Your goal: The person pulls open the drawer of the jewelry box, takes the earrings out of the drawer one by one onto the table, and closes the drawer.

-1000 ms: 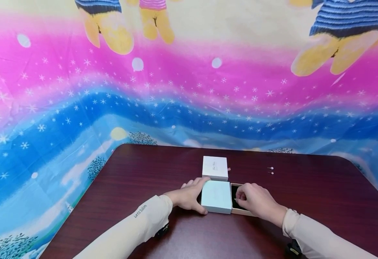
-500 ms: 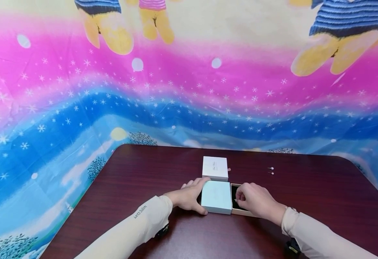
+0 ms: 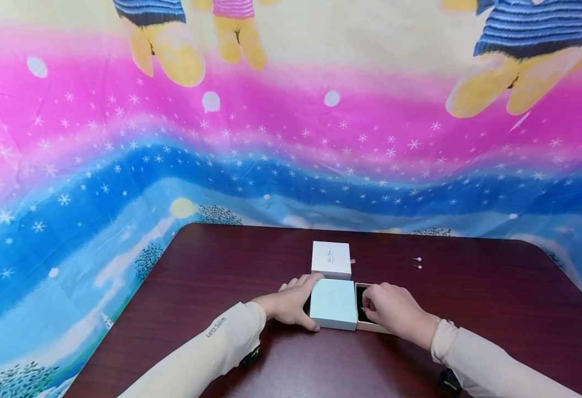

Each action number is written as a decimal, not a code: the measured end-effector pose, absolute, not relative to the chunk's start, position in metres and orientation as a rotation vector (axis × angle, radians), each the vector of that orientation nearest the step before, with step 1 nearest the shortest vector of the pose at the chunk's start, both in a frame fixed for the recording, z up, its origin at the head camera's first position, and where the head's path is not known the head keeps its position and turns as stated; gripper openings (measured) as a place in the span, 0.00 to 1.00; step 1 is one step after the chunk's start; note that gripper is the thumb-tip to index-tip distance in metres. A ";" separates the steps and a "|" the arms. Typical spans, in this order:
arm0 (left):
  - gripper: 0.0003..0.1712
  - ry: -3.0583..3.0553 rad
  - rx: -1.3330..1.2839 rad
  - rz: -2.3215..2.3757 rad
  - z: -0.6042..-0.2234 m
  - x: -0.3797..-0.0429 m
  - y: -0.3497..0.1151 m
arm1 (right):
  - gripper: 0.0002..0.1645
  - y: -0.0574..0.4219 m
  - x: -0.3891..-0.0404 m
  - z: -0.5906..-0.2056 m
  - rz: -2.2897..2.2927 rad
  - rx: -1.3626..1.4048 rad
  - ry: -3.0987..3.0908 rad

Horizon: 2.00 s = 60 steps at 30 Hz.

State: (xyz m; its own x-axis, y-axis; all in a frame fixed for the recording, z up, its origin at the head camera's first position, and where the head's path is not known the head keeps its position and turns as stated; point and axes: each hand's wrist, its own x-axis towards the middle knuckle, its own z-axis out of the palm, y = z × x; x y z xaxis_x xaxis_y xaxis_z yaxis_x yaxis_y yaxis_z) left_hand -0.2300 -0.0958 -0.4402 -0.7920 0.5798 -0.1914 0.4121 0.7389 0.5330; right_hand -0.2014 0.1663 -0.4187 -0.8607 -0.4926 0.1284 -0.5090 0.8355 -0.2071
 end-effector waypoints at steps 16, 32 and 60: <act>0.64 2.586 0.759 0.691 -0.442 -0.230 -0.096 | 0.16 0.166 -0.204 -0.419 0.407 0.840 -2.927; 0.64 2.588 0.758 0.680 -0.442 -0.229 -0.096 | 0.16 0.168 -0.204 -0.419 0.462 0.896 -2.907; 0.63 2.592 0.753 0.682 -0.440 -0.230 -0.095 | 0.18 0.171 -0.204 -0.413 0.511 0.883 -2.906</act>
